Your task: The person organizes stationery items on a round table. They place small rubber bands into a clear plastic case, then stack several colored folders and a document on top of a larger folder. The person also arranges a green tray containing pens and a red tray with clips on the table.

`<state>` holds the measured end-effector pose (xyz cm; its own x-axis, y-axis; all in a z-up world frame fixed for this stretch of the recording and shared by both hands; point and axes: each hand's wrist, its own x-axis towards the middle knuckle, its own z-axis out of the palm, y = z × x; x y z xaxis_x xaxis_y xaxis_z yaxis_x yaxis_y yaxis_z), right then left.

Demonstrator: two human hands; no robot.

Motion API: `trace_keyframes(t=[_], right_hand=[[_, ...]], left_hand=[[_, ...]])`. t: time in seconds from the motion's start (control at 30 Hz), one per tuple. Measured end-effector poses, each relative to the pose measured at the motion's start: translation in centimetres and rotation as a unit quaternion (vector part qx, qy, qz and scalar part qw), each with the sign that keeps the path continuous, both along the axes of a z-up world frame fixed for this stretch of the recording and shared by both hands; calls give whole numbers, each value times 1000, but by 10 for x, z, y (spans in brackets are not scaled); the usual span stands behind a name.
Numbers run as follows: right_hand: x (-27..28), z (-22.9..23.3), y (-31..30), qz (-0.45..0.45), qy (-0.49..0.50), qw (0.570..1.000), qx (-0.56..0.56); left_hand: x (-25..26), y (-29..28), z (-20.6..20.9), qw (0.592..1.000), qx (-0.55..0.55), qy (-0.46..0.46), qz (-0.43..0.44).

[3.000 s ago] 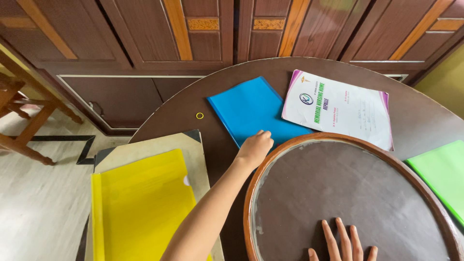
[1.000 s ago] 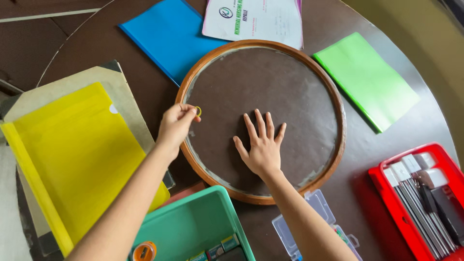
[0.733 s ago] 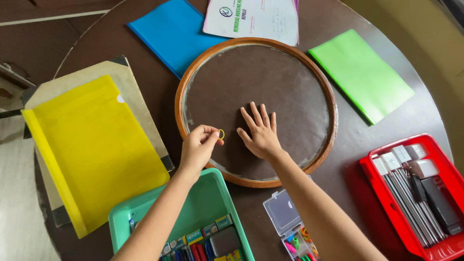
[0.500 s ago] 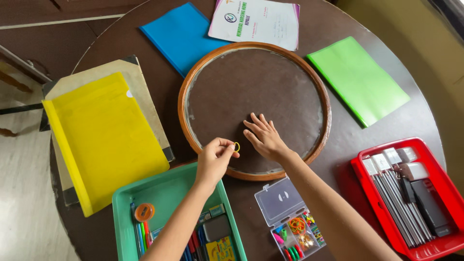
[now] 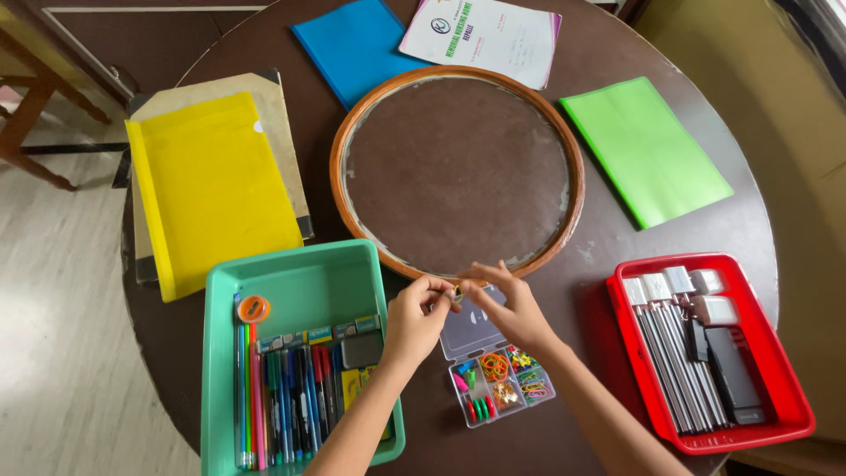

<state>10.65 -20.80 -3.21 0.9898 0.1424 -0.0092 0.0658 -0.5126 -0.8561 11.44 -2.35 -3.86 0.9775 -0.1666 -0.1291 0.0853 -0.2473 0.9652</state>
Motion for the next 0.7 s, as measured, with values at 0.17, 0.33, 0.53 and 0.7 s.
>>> trace_keyframes(t=[0.17, 0.33, 0.53, 0.7], right_hand=[[-66, 1, -6, -47, 88, 976, 194], [-98, -23, -27, -118, 105, 976, 151], [-117, -34, -24, -67, 41, 995, -65], [-122, -29, -11, -47, -39, 985, -161]], left_hand=[[-48, -17, 4, 999, 12, -37, -4], [-92, -34, -20, 998, -16, 4, 63], [-142, -35, -68, 893, -314, 245, 212], [-158, -28, -71, 836, -418, 284, 213]])
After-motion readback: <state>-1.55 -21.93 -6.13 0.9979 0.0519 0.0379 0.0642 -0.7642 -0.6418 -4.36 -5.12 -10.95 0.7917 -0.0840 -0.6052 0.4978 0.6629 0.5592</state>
